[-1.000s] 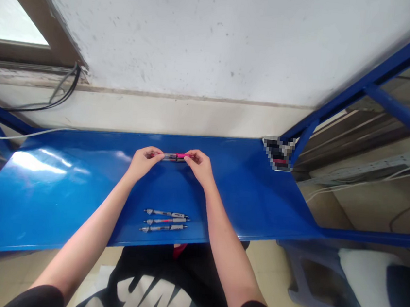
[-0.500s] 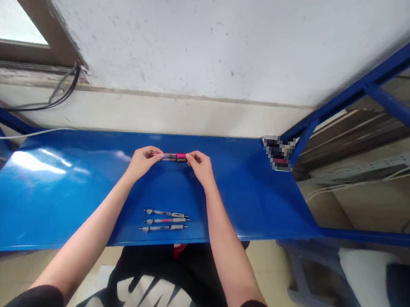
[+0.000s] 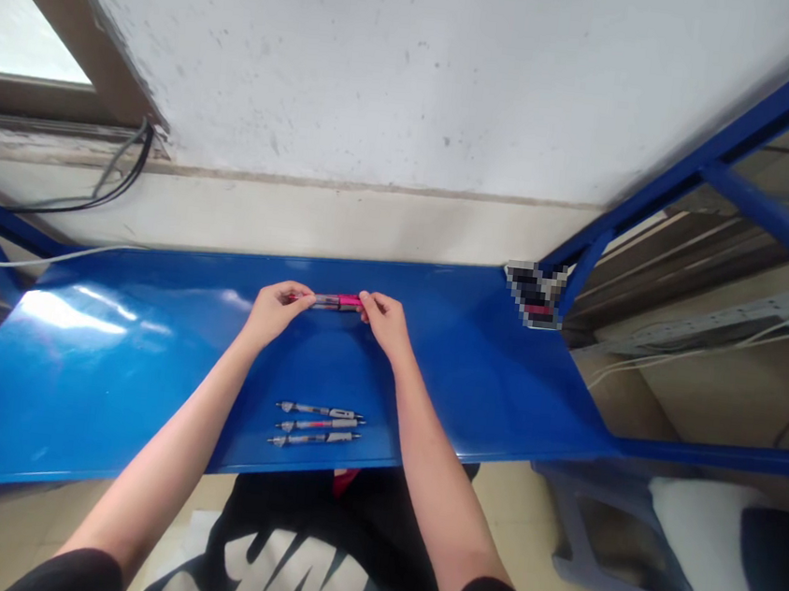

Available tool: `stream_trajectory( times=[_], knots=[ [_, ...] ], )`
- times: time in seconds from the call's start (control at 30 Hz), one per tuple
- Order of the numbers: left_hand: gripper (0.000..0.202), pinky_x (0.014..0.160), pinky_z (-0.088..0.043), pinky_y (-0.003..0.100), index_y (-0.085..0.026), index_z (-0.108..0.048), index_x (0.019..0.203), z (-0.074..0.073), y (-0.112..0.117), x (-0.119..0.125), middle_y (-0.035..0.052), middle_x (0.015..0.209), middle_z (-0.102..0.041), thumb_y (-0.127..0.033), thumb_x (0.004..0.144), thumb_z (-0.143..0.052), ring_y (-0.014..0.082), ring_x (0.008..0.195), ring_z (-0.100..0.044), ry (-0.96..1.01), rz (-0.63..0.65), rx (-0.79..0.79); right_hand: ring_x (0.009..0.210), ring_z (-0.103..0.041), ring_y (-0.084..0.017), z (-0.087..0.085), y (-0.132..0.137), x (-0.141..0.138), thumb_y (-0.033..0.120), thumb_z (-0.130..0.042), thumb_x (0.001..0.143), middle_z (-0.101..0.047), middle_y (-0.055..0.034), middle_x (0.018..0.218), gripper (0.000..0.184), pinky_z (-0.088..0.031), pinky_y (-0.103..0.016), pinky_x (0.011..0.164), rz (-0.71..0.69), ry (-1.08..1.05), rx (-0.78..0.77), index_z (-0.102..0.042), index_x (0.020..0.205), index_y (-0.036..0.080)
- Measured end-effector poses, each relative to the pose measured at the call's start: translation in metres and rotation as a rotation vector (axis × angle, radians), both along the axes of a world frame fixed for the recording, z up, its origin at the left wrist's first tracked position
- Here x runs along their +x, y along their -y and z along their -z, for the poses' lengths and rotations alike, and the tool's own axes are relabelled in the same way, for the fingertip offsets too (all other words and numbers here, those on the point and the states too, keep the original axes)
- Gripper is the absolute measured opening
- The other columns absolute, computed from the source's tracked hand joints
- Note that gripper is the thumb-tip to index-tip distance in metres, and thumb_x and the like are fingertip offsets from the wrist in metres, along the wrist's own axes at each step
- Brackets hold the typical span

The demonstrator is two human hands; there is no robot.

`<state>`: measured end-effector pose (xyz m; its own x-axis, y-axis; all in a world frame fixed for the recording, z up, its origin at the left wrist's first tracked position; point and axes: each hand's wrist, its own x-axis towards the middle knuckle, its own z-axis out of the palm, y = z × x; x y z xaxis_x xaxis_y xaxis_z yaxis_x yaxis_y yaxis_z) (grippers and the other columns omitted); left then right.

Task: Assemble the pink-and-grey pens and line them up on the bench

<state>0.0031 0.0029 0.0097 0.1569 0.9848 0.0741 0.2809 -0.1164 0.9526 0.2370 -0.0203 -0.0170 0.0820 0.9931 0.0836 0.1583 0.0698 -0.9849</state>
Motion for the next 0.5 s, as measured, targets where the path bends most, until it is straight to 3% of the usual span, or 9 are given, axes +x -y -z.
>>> stream_trajectory(
  times=[0.13, 0.27, 0.37, 0.5],
  knots=[
    [0.024, 0.068, -0.045, 0.03, -0.017, -0.077, 0.086, 0.0011, -0.0006, -0.0002, 0.0052, 0.079, -0.074, -0.04, 0.081, -0.074, 0.0179, 0.07, -0.062, 0.009, -0.008, 0.012, 0.064, -0.057, -0.015, 0.0016, -0.0011, -0.002, 0.056, -0.077, 0.079, -0.066, -0.0002, 0.077, 0.038, -0.048, -0.029, 0.064, -0.024, -0.119, 0.023, -0.067, 0.094, 0.023],
    [0.025, 0.069, -0.046, 0.031, -0.016, -0.076, 0.085, 0.0012, -0.0003, 0.0, 0.0063, 0.081, -0.075, -0.041, 0.08, -0.075, 0.0184, 0.071, -0.063, 0.006, 0.005, 0.006, 0.063, -0.056, -0.015, -0.0014, 0.0007, -0.0019, 0.056, -0.073, 0.082, -0.064, -0.0005, 0.071, 0.036, -0.047, -0.03, 0.064, -0.021, -0.05, 0.035, -0.065, 0.078, 0.021],
    [0.026, 0.069, -0.046, 0.031, -0.016, -0.076, 0.085, 0.0014, 0.0001, 0.0007, 0.0067, 0.083, -0.075, -0.042, 0.08, -0.075, 0.0187, 0.073, -0.063, 0.018, 0.016, 0.002, 0.059, -0.054, -0.016, -0.0038, 0.0017, -0.0011, 0.062, -0.061, 0.09, -0.06, -0.0015, 0.061, 0.048, -0.045, -0.031, 0.06, -0.022, 0.014, -0.011, -0.062, 0.065, 0.021],
    [0.025, 0.068, -0.046, 0.031, -0.017, -0.076, 0.086, 0.0023, -0.0007, 0.0003, 0.0057, 0.08, -0.074, -0.042, 0.081, -0.074, 0.0181, 0.071, -0.063, 0.02, -0.011, 0.005, 0.062, -0.056, -0.016, -0.0018, -0.0001, -0.0021, 0.062, -0.067, 0.085, -0.063, -0.0006, 0.069, 0.041, -0.047, -0.029, 0.061, -0.017, -0.052, -0.004, -0.066, 0.082, 0.022]
  ],
)
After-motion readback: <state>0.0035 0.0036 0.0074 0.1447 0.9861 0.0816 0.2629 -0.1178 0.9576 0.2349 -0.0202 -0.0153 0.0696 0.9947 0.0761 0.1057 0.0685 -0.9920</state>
